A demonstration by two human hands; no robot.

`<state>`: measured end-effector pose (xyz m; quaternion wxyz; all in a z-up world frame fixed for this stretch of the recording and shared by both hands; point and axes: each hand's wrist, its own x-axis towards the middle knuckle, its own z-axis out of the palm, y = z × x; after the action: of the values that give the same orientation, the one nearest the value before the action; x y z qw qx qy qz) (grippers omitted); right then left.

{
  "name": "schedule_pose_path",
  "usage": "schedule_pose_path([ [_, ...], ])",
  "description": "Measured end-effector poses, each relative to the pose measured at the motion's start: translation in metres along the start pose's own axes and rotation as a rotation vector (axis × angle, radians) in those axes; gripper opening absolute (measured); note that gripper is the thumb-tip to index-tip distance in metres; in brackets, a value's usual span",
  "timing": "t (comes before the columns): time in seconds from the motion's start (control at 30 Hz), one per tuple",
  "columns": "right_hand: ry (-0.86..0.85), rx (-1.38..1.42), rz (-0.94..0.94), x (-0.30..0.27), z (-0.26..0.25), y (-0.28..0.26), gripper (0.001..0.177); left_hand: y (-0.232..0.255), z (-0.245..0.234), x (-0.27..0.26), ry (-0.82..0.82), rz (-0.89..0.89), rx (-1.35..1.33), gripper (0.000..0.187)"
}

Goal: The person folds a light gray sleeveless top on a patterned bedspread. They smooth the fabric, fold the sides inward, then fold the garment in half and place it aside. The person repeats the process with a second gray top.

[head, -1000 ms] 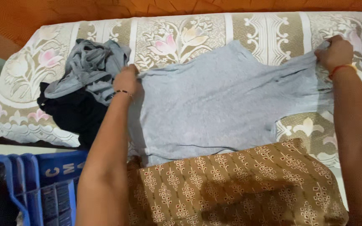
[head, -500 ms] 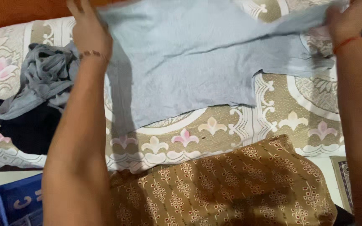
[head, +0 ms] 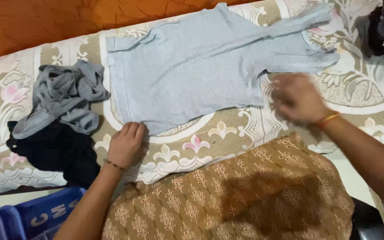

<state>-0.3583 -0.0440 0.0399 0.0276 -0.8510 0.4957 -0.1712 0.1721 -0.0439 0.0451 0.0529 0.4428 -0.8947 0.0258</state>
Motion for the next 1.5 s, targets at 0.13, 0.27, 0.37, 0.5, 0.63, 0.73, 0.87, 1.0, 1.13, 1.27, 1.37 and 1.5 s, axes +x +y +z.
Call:
schedule_pose_path([
  [0.13,-0.084,0.008,-0.257,0.031,0.020,-0.045,0.032,0.000,0.003,0.005,-0.163,-0.022,0.088,0.069],
  [0.27,-0.198,-0.010,-0.122,0.048,0.004,-0.050,0.019,-0.014,-0.004,-0.005,-0.057,0.028,0.164,0.046],
  [0.37,-0.371,0.069,-0.077,0.046,-0.007,-0.061,0.014,-0.023,-0.007,-0.025,0.042,0.044,0.169,0.034],
  [0.5,-0.611,0.211,-0.086,0.039,-0.018,-0.084,0.017,-0.008,-0.013,-0.042,-0.042,0.186,0.233,0.018],
  [0.63,-0.692,0.258,0.042,0.052,-0.020,-0.086,0.035,-0.001,-0.031,-0.034,-0.396,-0.048,0.096,0.041],
  [0.73,-0.294,0.288,-0.085,0.067,-0.007,-0.078,0.034,0.001,-0.030,-0.007,-0.273,-0.063,-0.055,0.048],
  [0.87,-0.138,-0.012,-0.089,0.072,0.032,-0.055,0.058,0.014,0.018,0.054,-0.016,0.030,-0.376,0.061],
  [1.0,-0.245,0.087,0.185,0.039,0.054,0.008,0.086,0.003,0.072,0.103,-0.010,-0.063,-0.222,0.071],
  [1.13,0.131,-0.111,0.426,-0.022,0.047,0.092,0.072,-0.042,0.091,0.132,0.052,-0.360,-0.202,0.071],
  [1.27,0.310,-0.124,0.600,-0.060,0.047,0.152,0.045,-0.076,0.098,0.151,0.007,-0.537,-0.187,0.059],
  [1.37,0.292,0.008,0.709,-0.058,0.047,0.178,0.038,-0.088,0.101,0.164,0.100,-0.572,-0.179,0.064],
  [1.5,0.308,0.687,0.904,-0.052,0.027,0.195,0.030,-0.098,0.088,0.177,-0.040,-0.703,-0.232,0.064],
])
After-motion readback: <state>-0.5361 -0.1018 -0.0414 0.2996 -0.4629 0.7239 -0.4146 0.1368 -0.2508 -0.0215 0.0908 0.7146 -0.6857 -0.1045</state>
